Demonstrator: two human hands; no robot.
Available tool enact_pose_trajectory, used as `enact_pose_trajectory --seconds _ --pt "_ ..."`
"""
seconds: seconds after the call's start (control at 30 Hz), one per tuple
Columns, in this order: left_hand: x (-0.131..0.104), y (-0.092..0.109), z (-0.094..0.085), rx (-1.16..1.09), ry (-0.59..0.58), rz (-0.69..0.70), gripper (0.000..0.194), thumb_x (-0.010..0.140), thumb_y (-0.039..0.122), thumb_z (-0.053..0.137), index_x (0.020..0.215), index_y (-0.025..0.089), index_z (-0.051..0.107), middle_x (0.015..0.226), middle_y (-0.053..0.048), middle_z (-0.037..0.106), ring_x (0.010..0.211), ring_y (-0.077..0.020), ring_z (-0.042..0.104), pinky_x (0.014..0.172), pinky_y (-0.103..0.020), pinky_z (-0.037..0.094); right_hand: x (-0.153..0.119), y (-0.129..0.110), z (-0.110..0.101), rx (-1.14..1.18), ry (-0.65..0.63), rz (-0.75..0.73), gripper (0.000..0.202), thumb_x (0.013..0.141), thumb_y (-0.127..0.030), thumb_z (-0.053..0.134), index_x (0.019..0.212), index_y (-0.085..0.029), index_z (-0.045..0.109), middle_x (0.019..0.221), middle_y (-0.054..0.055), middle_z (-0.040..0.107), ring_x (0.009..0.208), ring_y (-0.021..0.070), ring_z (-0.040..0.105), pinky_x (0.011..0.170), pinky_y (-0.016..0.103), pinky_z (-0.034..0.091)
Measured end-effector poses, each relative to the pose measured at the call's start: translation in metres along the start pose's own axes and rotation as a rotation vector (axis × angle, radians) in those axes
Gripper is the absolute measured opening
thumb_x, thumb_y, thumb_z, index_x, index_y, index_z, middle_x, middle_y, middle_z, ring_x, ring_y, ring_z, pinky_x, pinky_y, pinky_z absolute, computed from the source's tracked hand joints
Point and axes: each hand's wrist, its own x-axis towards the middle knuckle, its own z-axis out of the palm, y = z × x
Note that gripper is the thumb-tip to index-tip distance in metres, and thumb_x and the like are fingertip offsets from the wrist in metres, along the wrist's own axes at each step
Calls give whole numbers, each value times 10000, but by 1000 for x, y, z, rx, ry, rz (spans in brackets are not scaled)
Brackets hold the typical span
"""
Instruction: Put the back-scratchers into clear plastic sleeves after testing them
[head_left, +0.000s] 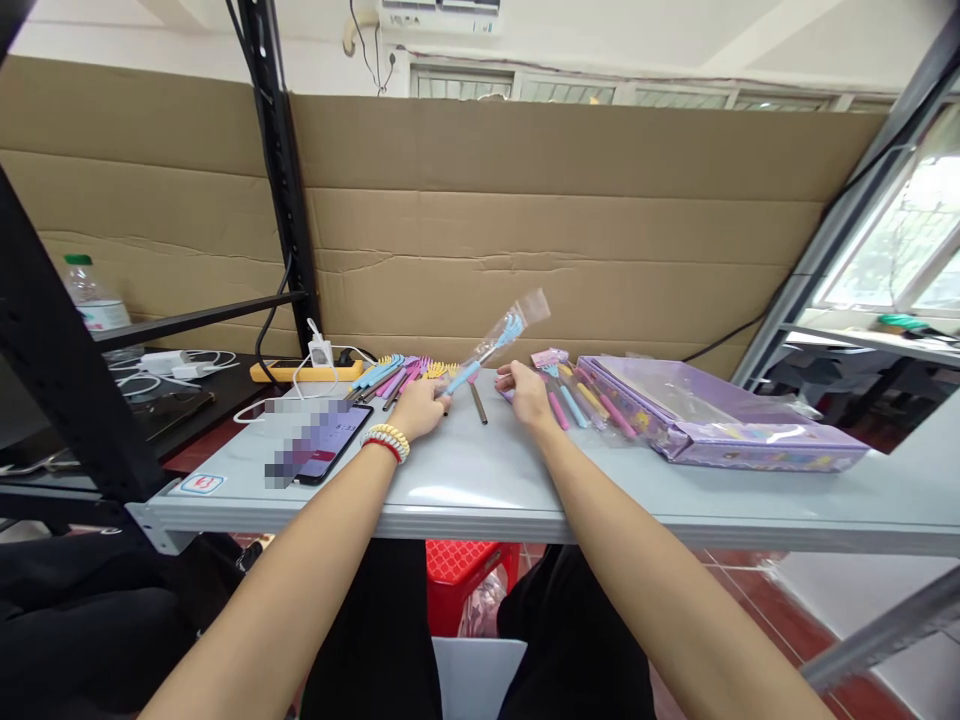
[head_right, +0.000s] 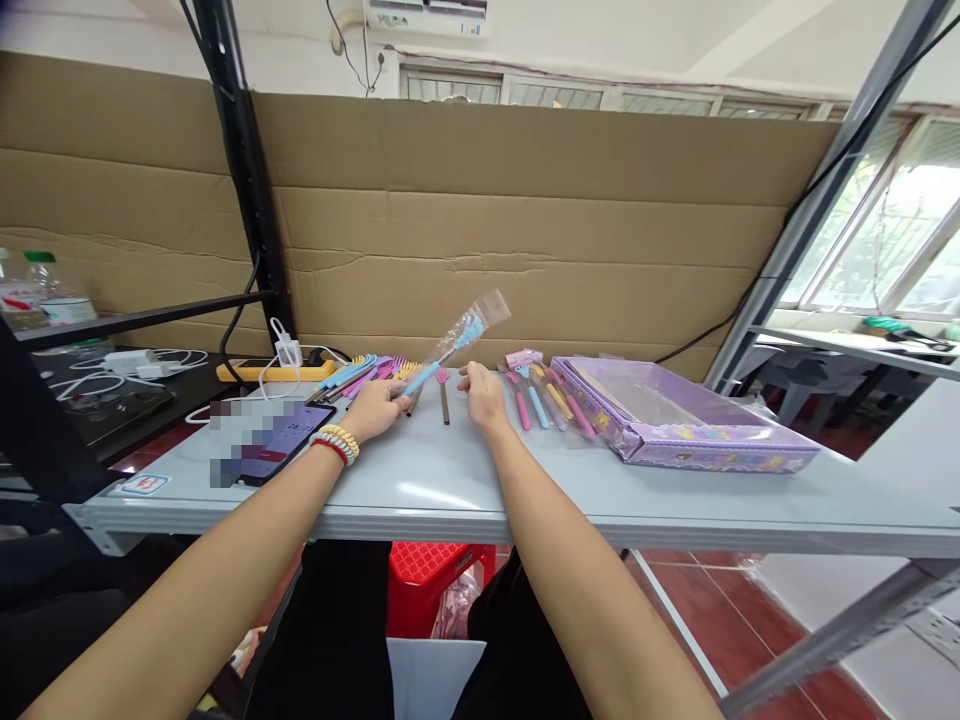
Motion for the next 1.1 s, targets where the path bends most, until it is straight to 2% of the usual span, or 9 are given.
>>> enact_pose_trajectory --seconds 0.07,0.17,0.33,0.47,0.6,0.77,0.93,1.03,1.1 --pt "1 -1 0 44 87 -41 288 783 232 510 995 195 701 873 -46 715 816 -186 621 768 -277 451 0 0 0 -20 10 -7 396 891 -277 269 851 -157 644 794 68 683 821 166 619 775 254 456" --pt "0 0 -2 143 168 -144 281 815 262 487 992 196 695 892 -84 715 848 -220 628 767 -302 454 1 1 0 -151 11 29 321 822 -214 355 837 -164 672 859 71 699 852 182 625 786 269 455" --pt "-1 2 -6 215 215 -195 262 835 274 468 957 191 685 912 -120 711 878 -264 637 747 -329 457 5 13 -7 -573 55 66 369 767 -135 468 1081 -131 662 1100 134 667 1067 242 572 910 320 414" --pt "-1 2 -6 214 209 -201 262 830 244 472 978 190 682 912 -127 711 896 -280 639 754 -342 459 9 26 -12 -717 -17 38 407 827 -129 433 1194 -114 610 1232 149 607 1169 254 519 951 339 393" --pt "-1 3 -4 217 194 -209 250 837 255 478 962 182 683 932 -142 708 918 -287 639 768 -349 462 20 26 -4 -777 -78 50 341 861 -163 428 1123 -132 643 1175 163 632 1106 253 563 888 327 421" --pt "-2 6 -3 193 218 -205 232 837 237 490 976 198 671 920 -113 710 907 -255 640 772 -323 454 48 24 6 -803 -108 38 349 798 -183 539 1117 -88 645 1156 207 625 1082 271 581 853 328 439" --pt "-3 8 -4 126 327 -155 241 854 221 483 1023 208 654 927 -81 710 918 -229 633 808 -302 440 61 45 0 -636 -32 71 333 823 -237 522 1094 -120 676 1163 144 653 1089 240 589 904 305 428" --pt "-2 8 -4 119 340 -132 247 855 209 481 1032 206 652 954 -77 707 936 -223 626 821 -295 433 62 56 -7 -609 -6 113 338 833 -204 481 1085 -130 694 1122 130 678 1052 237 610 917 307 429" --pt "-2 7 -3 137 328 -129 234 851 209 488 1017 207 653 941 -76 706 930 -224 625 812 -293 431 62 61 -10 -630 -36 137 353 823 -189 484 1097 -131 699 1131 133 675 1063 249 608 934 321 423"
